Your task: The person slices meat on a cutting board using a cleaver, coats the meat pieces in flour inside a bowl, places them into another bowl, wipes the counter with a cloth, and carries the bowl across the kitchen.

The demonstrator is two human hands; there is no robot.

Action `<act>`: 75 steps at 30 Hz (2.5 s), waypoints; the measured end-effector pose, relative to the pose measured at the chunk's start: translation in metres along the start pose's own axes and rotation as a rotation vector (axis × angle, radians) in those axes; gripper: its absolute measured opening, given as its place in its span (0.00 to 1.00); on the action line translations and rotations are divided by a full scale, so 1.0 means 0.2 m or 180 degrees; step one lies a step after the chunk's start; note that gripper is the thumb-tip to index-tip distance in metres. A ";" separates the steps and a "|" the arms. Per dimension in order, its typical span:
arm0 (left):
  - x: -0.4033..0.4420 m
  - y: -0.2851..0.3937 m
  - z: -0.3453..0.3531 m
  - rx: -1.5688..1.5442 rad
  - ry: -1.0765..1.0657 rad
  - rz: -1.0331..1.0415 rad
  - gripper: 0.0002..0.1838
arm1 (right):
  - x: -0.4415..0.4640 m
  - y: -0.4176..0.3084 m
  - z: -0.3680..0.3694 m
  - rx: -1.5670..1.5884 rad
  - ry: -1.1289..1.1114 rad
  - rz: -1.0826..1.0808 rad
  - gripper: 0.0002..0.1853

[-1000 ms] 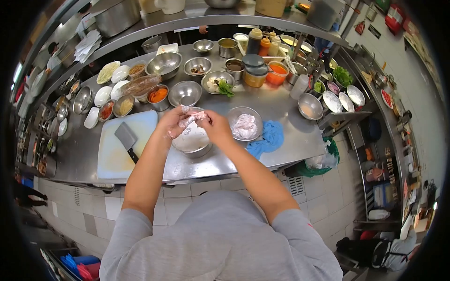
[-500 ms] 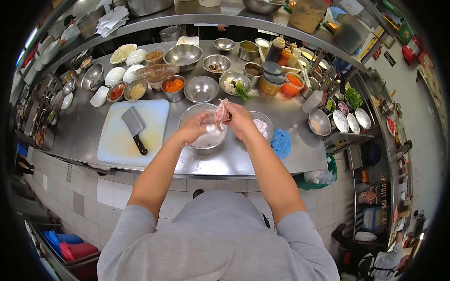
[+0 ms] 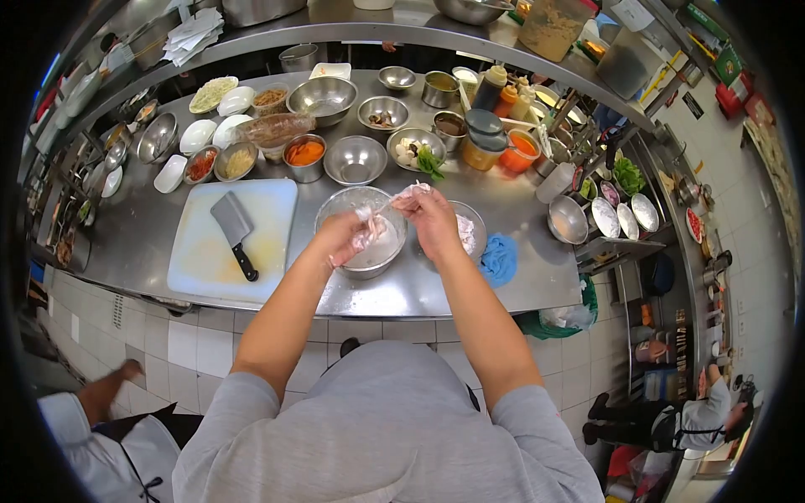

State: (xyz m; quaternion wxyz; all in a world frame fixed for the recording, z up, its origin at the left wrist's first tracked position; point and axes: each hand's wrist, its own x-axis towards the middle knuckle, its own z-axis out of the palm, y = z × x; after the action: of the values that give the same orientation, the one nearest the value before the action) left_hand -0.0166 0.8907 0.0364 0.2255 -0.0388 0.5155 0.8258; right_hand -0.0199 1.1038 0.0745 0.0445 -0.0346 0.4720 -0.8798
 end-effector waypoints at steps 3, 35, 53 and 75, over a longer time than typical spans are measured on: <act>0.00 0.00 0.09 -0.1570 -0.0268 -0.0357 0.24 | -0.06 0.02 0.14 0.0352 0.0152 0.0092 0.06; 0.39 0.09 -0.19 0.5516 0.0800 0.0276 0.19 | -0.68 0.28 -0.85 -0.4458 0.1869 -0.1860 0.22; 0.39 -0.24 -0.10 0.5482 0.0184 0.1463 0.09 | -0.81 0.38 -1.12 -0.5344 0.1978 -0.1486 0.23; 0.40 -0.32 -0.05 0.6073 0.0376 0.0567 0.24 | -0.81 0.38 -1.11 -0.5374 0.1977 -0.1287 0.25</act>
State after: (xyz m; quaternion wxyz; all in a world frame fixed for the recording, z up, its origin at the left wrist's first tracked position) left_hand -0.0634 0.9321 -0.0444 0.0722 0.1589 0.9822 0.0691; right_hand 0.1220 1.2641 -0.1142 -0.2787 0.1003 0.9330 -0.2044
